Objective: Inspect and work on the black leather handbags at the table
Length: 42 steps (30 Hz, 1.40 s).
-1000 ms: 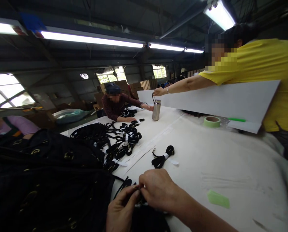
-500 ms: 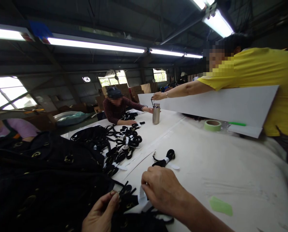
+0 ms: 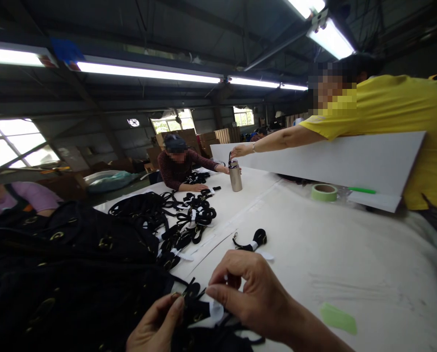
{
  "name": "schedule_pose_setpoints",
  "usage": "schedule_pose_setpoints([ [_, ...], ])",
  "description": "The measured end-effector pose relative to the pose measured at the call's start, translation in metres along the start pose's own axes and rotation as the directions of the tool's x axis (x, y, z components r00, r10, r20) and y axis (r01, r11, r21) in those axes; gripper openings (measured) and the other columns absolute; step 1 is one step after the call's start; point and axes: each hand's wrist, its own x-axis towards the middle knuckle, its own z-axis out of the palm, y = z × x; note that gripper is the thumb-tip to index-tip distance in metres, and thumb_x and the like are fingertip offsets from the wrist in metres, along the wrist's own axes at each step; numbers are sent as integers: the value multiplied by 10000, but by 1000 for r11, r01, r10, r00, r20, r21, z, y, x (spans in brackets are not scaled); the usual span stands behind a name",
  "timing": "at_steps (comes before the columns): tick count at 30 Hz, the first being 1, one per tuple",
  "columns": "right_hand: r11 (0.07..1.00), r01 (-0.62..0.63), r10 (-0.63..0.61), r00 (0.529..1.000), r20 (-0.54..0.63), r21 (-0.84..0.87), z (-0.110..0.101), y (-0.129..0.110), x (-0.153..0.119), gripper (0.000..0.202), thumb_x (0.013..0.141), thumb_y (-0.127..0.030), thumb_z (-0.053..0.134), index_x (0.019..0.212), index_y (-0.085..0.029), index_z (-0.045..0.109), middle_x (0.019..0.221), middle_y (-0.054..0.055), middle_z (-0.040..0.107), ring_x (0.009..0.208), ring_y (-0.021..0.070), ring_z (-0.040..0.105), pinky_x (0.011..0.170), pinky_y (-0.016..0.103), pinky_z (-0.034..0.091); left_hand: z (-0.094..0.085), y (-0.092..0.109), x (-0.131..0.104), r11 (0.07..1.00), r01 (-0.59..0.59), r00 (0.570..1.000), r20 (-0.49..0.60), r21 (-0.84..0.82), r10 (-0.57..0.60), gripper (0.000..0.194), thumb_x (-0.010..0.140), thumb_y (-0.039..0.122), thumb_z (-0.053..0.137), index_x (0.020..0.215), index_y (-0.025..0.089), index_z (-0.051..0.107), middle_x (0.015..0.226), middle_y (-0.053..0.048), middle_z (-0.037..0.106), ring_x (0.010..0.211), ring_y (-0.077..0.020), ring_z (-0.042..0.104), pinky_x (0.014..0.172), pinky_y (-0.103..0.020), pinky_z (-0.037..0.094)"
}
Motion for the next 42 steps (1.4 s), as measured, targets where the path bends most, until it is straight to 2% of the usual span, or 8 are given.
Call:
schedule_pose_setpoints([
  [6, 998, -51, 48, 996, 80, 33, 5, 8, 3, 150, 889, -235, 612, 764, -159, 645, 703, -22, 589, 658, 87, 528, 614, 196, 385, 5, 6, -10, 995, -96, 991, 96, 39, 92, 668, 496, 646, 798, 959, 170, 727, 892, -58, 707, 813, -205, 610, 745, -250, 507],
  [11, 990, -29, 39, 997, 67, -140, 13, 22, 2, 165, 911, -245, 582, 765, -177, 617, 738, -18, 584, 674, 100, 515, 636, 224, 363, 9, 23, -28, 987, -85, 996, 9, -138, 87, 732, 438, 587, 858, 1011, 161, 696, 690, -14, 653, 656, -122, 560, 617, -159, 471],
  [18, 973, 52, -32, 996, 88, -226, 22, 27, -1, 137, 916, -234, 553, 810, -187, 626, 818, 15, 616, 766, 145, 542, 698, 262, 391, 7, 47, -60, 955, -216, 975, 9, -203, 222, 451, 580, 467, 851, 888, 173, 705, 694, -22, 654, 637, -118, 587, 591, -144, 500],
  [23, 992, 98, -80, 975, 205, -77, 30, 19, -5, 170, 952, -238, 523, 855, -201, 658, 869, 8, 638, 848, 138, 561, 787, 262, 426, 10, 58, -82, 924, -333, 939, 23, -189, 343, 260, 696, 394, 795, 849, 198, 719, 748, -20, 678, 649, -109, 593, 651, -157, 515],
  [27, 994, 102, -107, 960, 258, 30, 36, 13, -8, 153, 940, -204, 550, 848, -191, 673, 874, 4, 662, 848, 131, 583, 801, 251, 445, 10, 62, -89, 862, -466, 881, -16, -197, 473, 149, 718, 300, 796, 838, 249, 725, 683, 41, 639, 548, -47, 533, 500, -74, 435],
  [37, 946, -156, 54, 940, 338, 283, 34, 4, -12, 235, 960, -258, 535, 760, -166, 619, 710, -21, 581, 666, 90, 518, 612, 198, 415, 15, 63, -94, 820, -505, 852, -2, -268, 524, 86, 803, 211, 734, 875, 245, 701, 722, 47, 636, 540, -27, 526, 500, -93, 438],
  [39, 956, -155, 75, 950, 305, 249, 30, 4, -12, 258, 964, -276, 528, 738, -165, 583, 672, -21, 540, 630, 90, 486, 574, 209, 392, 10, 65, -93, 803, -556, 827, -42, -213, 561, 133, 827, 244, 713, 955, 240, 679, 761, 34, 644, 539, -41, 533, 501, -125, 453],
  [42, 960, -94, 58, 988, 144, 262, 21, 0, -14, 242, 967, -291, 533, 761, -175, 582, 691, -10, 535, 649, 103, 504, 584, 231, 407, -18, 73, -86, 780, -624, 765, -166, 48, 622, 179, 856, 324, 675, 1008, 228, 662, 812, 17, 660, 573, -65, 560, 532, -161, 475],
])
